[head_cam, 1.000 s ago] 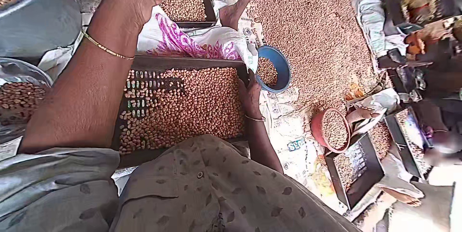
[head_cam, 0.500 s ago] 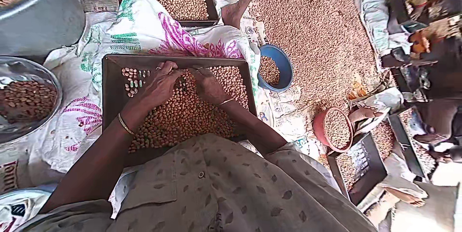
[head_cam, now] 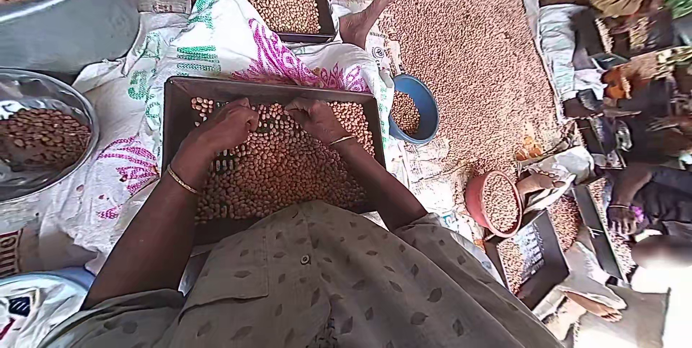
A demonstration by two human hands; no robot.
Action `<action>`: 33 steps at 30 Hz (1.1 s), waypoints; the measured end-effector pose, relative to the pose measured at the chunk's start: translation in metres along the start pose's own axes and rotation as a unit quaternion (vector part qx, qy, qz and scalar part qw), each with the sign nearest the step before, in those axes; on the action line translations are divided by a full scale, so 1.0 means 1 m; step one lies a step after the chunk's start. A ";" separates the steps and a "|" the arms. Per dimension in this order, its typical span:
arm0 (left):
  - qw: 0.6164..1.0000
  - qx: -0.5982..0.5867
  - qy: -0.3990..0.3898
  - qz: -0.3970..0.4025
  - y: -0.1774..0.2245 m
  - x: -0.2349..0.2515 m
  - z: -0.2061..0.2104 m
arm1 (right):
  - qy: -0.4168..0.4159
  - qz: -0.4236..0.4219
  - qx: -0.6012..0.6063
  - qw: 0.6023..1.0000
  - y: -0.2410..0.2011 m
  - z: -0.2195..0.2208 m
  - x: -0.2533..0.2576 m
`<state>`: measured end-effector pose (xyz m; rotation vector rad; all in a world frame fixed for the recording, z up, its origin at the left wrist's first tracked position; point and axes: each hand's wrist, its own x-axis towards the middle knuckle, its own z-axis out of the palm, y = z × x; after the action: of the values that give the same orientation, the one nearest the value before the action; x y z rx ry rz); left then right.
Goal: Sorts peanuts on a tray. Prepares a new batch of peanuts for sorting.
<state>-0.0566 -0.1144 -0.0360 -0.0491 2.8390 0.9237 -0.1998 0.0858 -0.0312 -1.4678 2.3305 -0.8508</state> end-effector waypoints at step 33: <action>0.990 -0.074 0.049 0.106 0.030 -0.068 -0.001 | 0.010 0.103 -0.090 0.990 -0.004 -0.006 -0.134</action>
<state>0.0081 -0.0919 -0.0075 0.1990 2.9021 1.2050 -0.1387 0.2050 -0.0363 -1.2557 2.5773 -0.6173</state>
